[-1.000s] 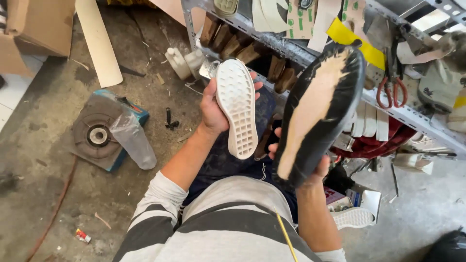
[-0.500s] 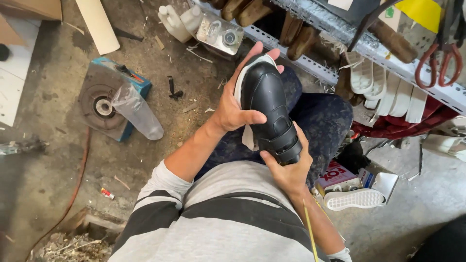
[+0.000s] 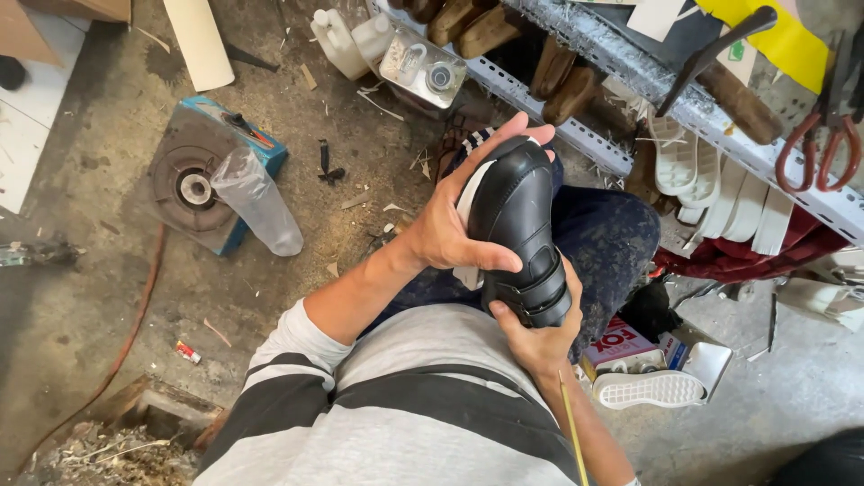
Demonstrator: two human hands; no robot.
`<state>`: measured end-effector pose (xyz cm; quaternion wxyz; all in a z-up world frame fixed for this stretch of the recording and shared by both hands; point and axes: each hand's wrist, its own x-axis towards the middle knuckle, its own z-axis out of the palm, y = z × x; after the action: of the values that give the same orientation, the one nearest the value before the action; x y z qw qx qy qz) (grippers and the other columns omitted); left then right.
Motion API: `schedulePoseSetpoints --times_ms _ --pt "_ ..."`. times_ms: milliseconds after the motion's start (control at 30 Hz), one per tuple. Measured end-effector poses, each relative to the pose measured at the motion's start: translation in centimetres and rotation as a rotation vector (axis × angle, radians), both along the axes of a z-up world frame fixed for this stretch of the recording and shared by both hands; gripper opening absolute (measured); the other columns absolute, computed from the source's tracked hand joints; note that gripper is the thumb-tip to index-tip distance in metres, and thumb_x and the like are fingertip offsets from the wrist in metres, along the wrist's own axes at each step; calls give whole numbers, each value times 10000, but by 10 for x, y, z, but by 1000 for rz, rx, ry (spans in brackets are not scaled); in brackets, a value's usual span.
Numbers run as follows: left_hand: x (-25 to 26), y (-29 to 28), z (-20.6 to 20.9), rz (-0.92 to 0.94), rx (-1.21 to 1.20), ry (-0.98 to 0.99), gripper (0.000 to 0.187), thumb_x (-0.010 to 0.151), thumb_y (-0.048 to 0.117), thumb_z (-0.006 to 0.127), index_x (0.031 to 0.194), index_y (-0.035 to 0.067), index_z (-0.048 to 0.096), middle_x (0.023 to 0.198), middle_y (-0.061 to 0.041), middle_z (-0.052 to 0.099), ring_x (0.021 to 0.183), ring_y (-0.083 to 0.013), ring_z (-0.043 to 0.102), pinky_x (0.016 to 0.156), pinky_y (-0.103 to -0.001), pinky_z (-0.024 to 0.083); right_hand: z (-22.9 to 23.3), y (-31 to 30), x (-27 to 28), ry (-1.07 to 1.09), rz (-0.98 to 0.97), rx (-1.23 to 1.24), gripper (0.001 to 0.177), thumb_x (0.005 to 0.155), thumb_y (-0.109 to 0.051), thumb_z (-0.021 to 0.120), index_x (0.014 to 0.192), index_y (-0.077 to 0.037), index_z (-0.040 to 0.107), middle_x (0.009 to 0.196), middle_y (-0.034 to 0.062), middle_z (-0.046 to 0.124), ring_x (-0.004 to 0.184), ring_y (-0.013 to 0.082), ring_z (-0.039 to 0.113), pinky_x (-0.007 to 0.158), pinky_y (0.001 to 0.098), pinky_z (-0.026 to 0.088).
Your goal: The person sits on the floor and uses a wooden stick to apply glue to the seam of a black shoe with a white sole. They repeatedly press the sole onto the upper part of the shoe to secure the bond.
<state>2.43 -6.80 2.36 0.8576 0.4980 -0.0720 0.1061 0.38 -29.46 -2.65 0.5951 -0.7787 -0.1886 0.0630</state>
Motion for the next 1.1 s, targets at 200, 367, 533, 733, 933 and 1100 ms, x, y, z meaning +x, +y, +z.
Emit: schedulePoseSetpoints --times_ms 200,367,533,733,933,1100 --pt "-5 -3 7 -11 68 24 1086 854 222 889 1676 124 185 1739 -166 313 1599 -258 403 1340 -402 397 -5 -12 -4 2 -20 -51 908 700 -190 888 1464 13 442 1409 207 573 1290 293 595 1154 399 465" --pt "-11 -12 2 -4 34 -11 1048 889 218 857 1676 115 173 1734 -170 310 1572 -294 443 1344 -445 402 21 -14 -5 90 -13 -110 894 685 -161 877 1457 -16 451 1397 209 590 1290 299 599 1144 414 470" --pt "-19 -22 7 6 0 -62 962 937 211 811 1680 167 201 1748 -186 285 1584 -348 440 1324 -479 427 46 -20 -9 329 -72 -334 968 619 -218 888 1480 -145 450 1401 149 621 1273 244 611 1078 389 474" --pt "-2 -39 31 105 -507 210 1075 773 232 830 1660 159 227 1632 -200 395 1373 -370 538 1101 -501 554 25 -72 39 240 345 291 878 1024 -685 479 1517 36 393 1595 216 414 1515 328 402 1289 490 319" --pt "60 -97 6 227 -1121 419 327 850 256 823 1051 5 766 1005 -232 773 906 -310 766 831 -442 621 -71 -35 55 -220 -63 -9 716 1009 -404 680 1489 70 438 1564 223 427 1447 301 431 1262 492 278" --pt "53 -122 -60 104 -1187 544 424 880 343 813 1110 -6 736 1077 -217 762 979 -319 750 893 -417 613 -51 -37 94 -218 -24 -94 624 1011 -233 745 1475 78 469 1567 219 416 1444 288 414 1274 485 220"
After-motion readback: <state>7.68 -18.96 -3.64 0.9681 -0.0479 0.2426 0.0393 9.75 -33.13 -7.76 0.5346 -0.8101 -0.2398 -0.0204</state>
